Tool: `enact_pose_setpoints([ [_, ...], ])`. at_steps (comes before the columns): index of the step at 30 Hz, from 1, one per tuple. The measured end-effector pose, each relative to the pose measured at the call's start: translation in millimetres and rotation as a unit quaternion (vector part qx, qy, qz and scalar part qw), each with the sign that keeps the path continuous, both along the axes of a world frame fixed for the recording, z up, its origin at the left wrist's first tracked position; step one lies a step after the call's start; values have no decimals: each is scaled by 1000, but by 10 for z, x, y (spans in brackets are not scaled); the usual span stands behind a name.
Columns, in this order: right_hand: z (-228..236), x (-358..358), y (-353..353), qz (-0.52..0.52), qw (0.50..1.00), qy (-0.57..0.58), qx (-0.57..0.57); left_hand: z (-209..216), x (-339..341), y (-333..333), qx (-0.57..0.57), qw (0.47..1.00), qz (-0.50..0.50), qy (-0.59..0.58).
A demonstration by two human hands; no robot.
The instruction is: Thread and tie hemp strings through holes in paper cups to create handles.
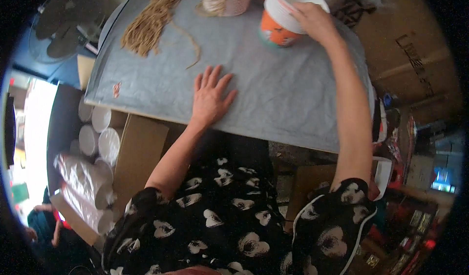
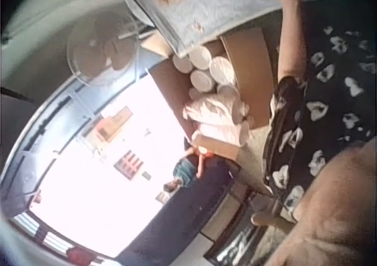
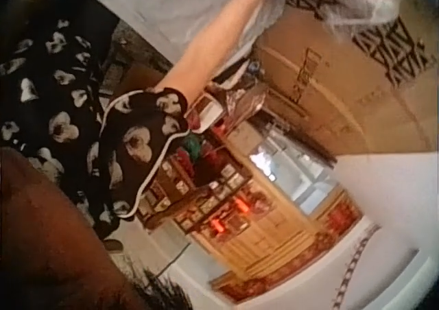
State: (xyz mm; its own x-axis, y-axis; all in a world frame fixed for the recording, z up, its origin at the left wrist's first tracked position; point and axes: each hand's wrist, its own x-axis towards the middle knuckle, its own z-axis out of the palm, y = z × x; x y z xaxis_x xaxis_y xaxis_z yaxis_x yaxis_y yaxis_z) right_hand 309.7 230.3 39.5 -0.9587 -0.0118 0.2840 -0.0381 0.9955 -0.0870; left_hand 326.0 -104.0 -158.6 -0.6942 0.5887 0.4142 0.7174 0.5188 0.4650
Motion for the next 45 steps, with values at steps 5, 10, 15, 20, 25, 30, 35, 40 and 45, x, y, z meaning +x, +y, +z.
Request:
enact_pose_setpoints([
  [5,117,191,40,-58,996,32,-56,67,19,84,-9,1000,-12,4],
  [10,63,189,4,-49,975,207,66,93,-3,86,-18,1000,-8,3],
  [15,351,278,60,-67,943,322,56,128,-19,149,-10,1000,-21,11],
  [20,536,723,-776,6,907,407,105,121,25,91,-23,1000,-11,11],
  [25,-102,715,-1318,171,922,349,-10,146,53,75,-39,999,-11,11],
  [30,-740,458,-1051,112,950,287,45,178,30,114,-46,999,-14,12],
  [35,-829,367,-723,18,962,262,74,171,22,134,-43,999,-13,9],
  [40,-879,362,-645,-50,950,304,-51,151,28,113,-35,999,-15,6],
  [45,-1290,494,-1076,-65,938,313,-132,185,35,77,-42,999,-12,4],
])
